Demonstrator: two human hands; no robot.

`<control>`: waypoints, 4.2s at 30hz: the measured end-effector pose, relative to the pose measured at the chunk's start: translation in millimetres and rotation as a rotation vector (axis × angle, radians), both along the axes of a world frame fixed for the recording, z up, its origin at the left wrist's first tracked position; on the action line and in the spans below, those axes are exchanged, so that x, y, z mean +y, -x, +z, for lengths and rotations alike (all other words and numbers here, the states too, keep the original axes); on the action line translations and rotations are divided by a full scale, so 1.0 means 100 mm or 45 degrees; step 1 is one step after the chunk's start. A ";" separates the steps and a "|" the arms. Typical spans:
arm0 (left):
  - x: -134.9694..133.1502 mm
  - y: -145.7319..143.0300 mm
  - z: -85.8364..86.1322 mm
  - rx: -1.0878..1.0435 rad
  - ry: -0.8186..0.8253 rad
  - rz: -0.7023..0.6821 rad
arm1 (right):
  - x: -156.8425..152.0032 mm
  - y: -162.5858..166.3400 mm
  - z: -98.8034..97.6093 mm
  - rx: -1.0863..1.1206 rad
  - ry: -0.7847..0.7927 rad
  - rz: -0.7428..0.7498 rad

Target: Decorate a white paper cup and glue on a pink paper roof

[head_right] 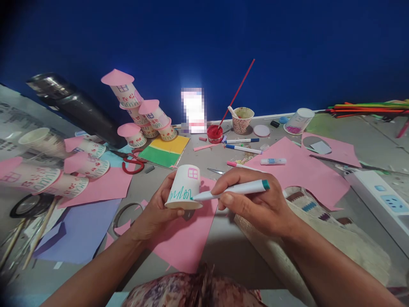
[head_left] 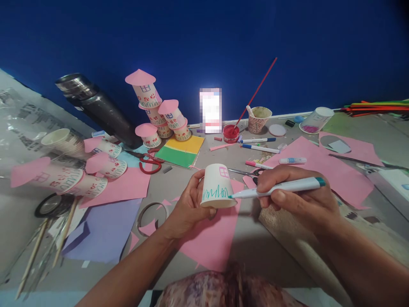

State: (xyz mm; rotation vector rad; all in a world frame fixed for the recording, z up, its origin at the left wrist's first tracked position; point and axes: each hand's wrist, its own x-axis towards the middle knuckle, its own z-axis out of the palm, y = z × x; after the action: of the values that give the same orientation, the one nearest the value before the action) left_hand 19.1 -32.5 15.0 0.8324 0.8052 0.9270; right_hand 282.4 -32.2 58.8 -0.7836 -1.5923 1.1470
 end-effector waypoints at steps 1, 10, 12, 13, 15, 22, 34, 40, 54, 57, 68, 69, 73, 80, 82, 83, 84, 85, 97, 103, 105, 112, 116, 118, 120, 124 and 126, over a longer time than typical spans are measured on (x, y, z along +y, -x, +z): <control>0.00 0.00 0.01 0.006 0.008 0.005 | 0.00 0.01 -0.01 0.012 0.002 -0.039; -0.07 -0.04 0.02 -0.036 0.033 -0.018 | 0.12 0.19 -0.15 -0.436 -0.095 -0.199; -0.08 -0.06 0.01 -0.061 0.024 -0.038 | 0.13 0.20 -0.16 -0.557 -0.132 -0.151; -0.08 -0.06 0.00 -0.055 0.016 -0.062 | 0.13 0.20 -0.16 -0.599 -0.153 -0.141; -0.06 -0.04 -0.01 -0.026 -0.024 -0.116 | 0.12 0.19 -0.15 -0.662 -0.203 -0.139; 0.05 0.09 -0.03 0.277 -0.477 -0.124 | 0.14 0.18 -0.17 -0.912 -0.374 -0.047; 0.09 0.07 0.03 0.273 -0.460 -0.001 | 0.02 0.10 0.02 -0.249 -0.372 -0.189; 0.07 0.08 0.00 0.254 -0.428 -0.018 | -0.02 0.16 0.05 -0.153 -0.209 -0.065; 0.06 0.07 -0.01 0.197 -0.367 -0.007 | 0.00 0.12 0.05 -0.285 -0.174 -0.066; 0.07 0.06 -0.02 0.162 -0.376 0.003 | 0.00 0.11 0.06 -0.278 -0.158 -0.041; 0.08 0.02 -0.03 0.048 -0.313 0.019 | 0.02 0.07 0.04 -0.283 -0.150 -0.058; 0.08 0.02 -0.03 0.045 -0.310 0.020 | 0.02 0.06 0.04 -0.283 -0.143 -0.081; 0.08 0.03 -0.02 0.051 -0.307 0.017 | 0.00 0.06 0.07 -0.273 -0.109 -0.064; 0.07 0.02 -0.03 0.051 -0.323 0.013 | 0.02 0.07 0.06 -0.283 -0.170 -0.125; 0.07 0.03 -0.04 0.069 -0.317 0.010 | 0.03 0.07 0.06 -0.290 -0.176 -0.163; 0.06 0.03 -0.04 0.077 -0.313 0.010 | 0.04 0.07 0.06 -0.297 -0.174 -0.174; 0.06 0.03 -0.05 0.085 -0.310 0.009 | 0.04 0.07 0.06 -0.304 -0.172 -0.171; 0.06 0.03 -0.06 0.089 -0.307 0.010 | 0.03 0.07 0.06 -0.307 -0.165 -0.152; 0.06 0.01 -0.06 0.060 -0.339 0.012 | 0.01 0.04 0.00 -0.165 -0.105 -0.159; 0.10 0.01 -0.05 0.132 -0.365 0.072 | 0.09 0.06 -0.10 -0.087 -0.005 -0.487; 0.10 0.02 -0.05 0.219 -0.410 0.100 | 0.10 0.06 -0.11 -0.100 0.006 -0.525; 0.09 0.07 -0.15 1.177 -1.209 0.389 | 0.22 0.06 -0.15 -0.408 -0.172 -0.700; 0.14 0.11 -0.27 1.464 -1.532 0.445 | 0.46 -0.04 -0.30 -0.773 -0.289 -0.701; 0.17 0.13 -0.31 1.538 -1.561 0.437 | 0.59 -0.13 -0.38 -0.895 -0.180 -0.695; 0.20 0.15 -0.33 1.568 -1.561 0.449 | 0.69 -0.26 -0.44 -0.989 -0.088 -0.751; 0.23 0.17 -0.34 1.532 -1.504 0.525 | 0.82 -0.55 -0.48 -1.222 -0.061 -0.833; 0.25 0.18 -0.35 1.523 -1.459 0.569 | 0.86 -0.70 -0.46 -1.300 -0.025 -0.836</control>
State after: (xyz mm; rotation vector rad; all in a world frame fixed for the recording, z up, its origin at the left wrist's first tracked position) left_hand 1.5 -7.5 -19.8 2.4001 1.5260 1.2665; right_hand 351.9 53.7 13.1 -1.8893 -1.8622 0.2066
